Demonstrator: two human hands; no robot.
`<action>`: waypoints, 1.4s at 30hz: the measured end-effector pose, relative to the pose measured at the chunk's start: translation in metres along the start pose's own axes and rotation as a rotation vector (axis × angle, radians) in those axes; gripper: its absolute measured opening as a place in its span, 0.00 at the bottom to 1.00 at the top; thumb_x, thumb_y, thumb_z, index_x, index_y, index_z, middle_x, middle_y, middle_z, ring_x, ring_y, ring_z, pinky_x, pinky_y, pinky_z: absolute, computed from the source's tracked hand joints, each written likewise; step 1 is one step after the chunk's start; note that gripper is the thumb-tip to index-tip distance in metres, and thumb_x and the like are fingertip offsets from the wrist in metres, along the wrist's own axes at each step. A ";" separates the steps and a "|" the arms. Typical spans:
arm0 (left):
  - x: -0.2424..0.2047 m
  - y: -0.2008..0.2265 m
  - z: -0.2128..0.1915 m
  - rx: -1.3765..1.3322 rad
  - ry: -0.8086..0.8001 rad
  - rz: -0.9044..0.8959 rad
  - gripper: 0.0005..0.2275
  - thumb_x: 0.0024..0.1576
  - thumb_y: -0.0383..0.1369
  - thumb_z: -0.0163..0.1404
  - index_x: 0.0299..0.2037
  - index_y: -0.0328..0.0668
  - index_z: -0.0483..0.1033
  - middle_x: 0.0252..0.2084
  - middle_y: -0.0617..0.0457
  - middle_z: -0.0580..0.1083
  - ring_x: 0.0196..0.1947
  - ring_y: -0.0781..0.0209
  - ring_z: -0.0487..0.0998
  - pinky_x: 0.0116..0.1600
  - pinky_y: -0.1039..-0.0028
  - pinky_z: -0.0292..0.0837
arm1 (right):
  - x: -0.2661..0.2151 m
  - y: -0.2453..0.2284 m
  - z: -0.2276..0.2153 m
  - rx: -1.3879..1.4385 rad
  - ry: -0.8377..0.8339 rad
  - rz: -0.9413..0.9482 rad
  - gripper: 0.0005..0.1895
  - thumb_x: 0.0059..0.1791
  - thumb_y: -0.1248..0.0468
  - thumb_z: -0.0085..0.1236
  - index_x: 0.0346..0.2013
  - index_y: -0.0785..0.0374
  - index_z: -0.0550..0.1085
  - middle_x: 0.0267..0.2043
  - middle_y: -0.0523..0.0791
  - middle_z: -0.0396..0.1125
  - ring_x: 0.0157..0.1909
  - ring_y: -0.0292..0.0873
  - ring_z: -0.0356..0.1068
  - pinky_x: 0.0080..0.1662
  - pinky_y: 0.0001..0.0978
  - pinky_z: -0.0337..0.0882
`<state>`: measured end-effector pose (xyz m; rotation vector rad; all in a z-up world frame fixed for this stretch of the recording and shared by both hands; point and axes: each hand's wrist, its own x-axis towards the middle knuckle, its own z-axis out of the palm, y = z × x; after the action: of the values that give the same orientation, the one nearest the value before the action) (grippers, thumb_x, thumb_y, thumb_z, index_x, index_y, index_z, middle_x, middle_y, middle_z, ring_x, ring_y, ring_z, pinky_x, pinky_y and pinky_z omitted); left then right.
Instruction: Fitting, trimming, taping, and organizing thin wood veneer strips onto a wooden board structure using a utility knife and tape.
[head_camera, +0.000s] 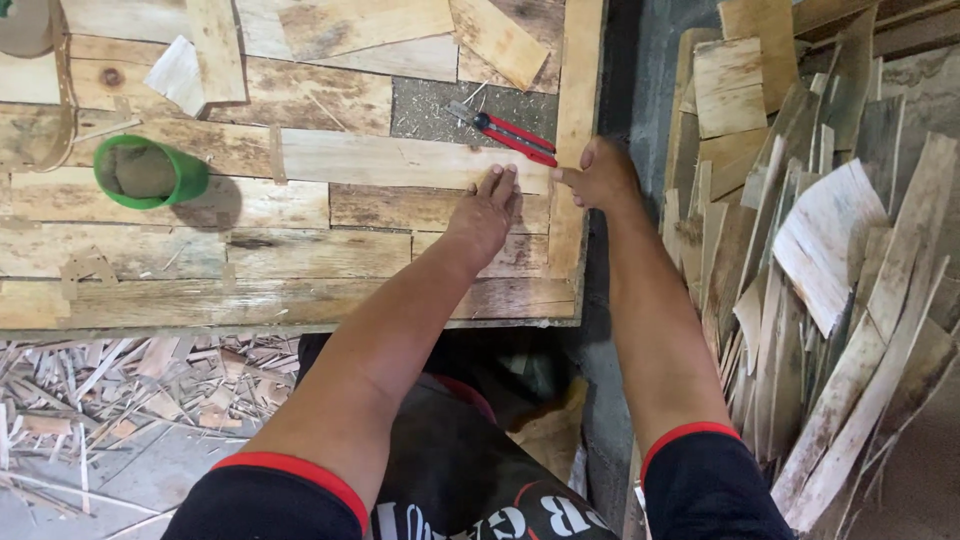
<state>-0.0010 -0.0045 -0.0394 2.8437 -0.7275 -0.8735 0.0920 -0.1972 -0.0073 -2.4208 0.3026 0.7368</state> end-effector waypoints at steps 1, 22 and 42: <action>-0.001 0.000 -0.006 0.001 0.003 0.001 0.29 0.65 0.30 0.41 0.76 0.38 0.43 0.80 0.41 0.35 0.78 0.42 0.40 0.73 0.57 0.54 | -0.006 -0.001 -0.001 0.000 0.003 0.000 0.27 0.43 0.57 0.75 0.35 0.65 0.63 0.26 0.49 0.68 0.26 0.44 0.72 0.26 0.40 0.72; -0.020 0.002 -0.027 0.075 -0.091 0.014 0.34 0.62 0.27 0.44 0.77 0.39 0.40 0.80 0.41 0.33 0.79 0.43 0.38 0.75 0.60 0.51 | -0.021 0.043 0.033 -0.247 0.156 -0.154 0.40 0.41 0.52 0.76 0.54 0.66 0.60 0.49 0.59 0.69 0.52 0.59 0.71 0.52 0.49 0.70; -0.016 0.000 -0.020 0.046 -0.061 0.005 0.33 0.61 0.27 0.43 0.77 0.40 0.42 0.80 0.45 0.33 0.78 0.47 0.38 0.73 0.61 0.54 | -0.074 0.035 0.050 -0.151 0.173 -0.028 0.35 0.44 0.60 0.71 0.58 0.66 0.61 0.57 0.57 0.68 0.59 0.55 0.69 0.57 0.45 0.70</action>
<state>-0.0018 0.0020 -0.0143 2.8657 -0.7707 -0.9595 -0.0036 -0.1921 -0.0153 -2.6330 0.2898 0.5561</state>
